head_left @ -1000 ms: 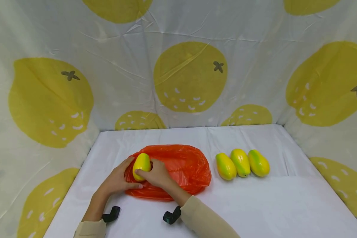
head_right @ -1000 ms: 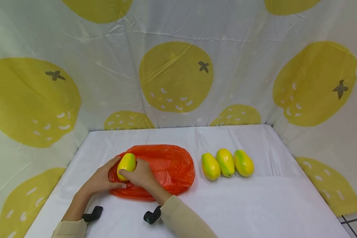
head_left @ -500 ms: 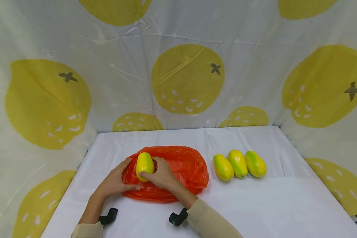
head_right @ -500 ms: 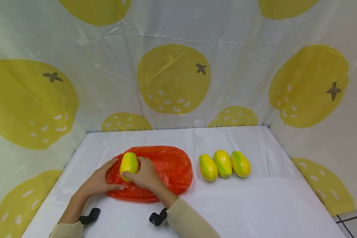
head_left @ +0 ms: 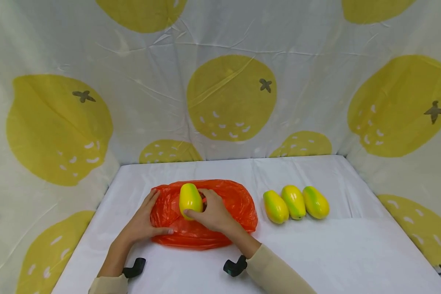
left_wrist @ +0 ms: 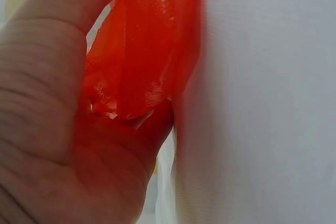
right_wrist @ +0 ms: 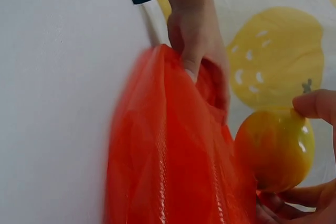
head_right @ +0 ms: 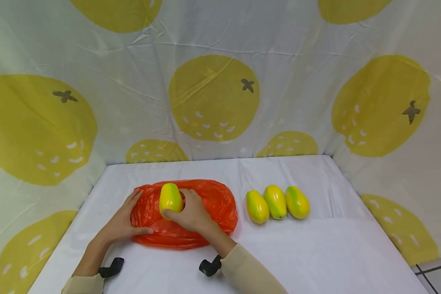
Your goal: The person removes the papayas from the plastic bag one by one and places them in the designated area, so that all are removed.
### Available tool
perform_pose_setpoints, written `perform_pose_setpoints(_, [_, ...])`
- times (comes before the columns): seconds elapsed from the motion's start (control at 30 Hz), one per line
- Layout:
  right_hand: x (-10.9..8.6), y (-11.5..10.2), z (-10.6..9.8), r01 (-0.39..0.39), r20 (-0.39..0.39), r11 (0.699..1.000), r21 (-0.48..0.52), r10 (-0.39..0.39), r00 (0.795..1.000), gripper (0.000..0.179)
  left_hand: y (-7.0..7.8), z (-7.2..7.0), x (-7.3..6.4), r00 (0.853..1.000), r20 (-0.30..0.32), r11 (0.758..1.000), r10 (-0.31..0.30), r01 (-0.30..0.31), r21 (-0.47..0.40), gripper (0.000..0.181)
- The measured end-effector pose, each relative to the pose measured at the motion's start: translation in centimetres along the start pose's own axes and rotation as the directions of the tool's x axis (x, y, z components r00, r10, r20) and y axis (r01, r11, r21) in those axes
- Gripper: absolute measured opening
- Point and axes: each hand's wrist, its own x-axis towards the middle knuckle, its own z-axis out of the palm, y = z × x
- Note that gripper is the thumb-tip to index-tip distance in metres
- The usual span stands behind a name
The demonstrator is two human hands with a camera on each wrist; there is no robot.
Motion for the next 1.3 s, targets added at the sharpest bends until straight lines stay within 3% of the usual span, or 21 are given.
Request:
perform_pose_setpoints(0.23, [-0.7,0.4,-2.4,0.042,-0.001,0.999,0.001,-0.042,0.999,0.079,-0.1,0.0,0.1,0.998,-0.052,0.999,0.042,-0.043,-0.025,0.137])
perform_pose_setpoints(0.7, [-2.1,1.5,-7.5,0.039,-0.073,0.999,-0.013,-0.039,0.997,0.079,0.2,-0.5,0.2,0.986,-0.135,0.989,0.100,-0.114,-0.097,0.121])
perform_pose_setpoints(1.0, [-3.1,2.8,-11.3,0.005,-0.120,0.998,-0.058,-0.012,0.993,0.080,0.2,-0.5,0.1,0.978,-0.187,0.986,0.092,-0.115,-0.121,0.107])
perform_pose_setpoints(1.2, [-3.9,4.2,-14.0,-0.038,-0.148,0.997,-0.073,0.027,0.989,0.082,0.0,-0.5,0.4,0.975,-0.205,0.985,0.090,-0.117,-0.128,0.118])
perform_pose_setpoints(1.3, [-4.5,4.8,-15.4,-0.047,-0.160,0.996,-0.071,0.035,0.986,0.082,0.1,-0.7,0.4,0.983,-0.180,0.990,0.047,-0.070,-0.124,0.125])
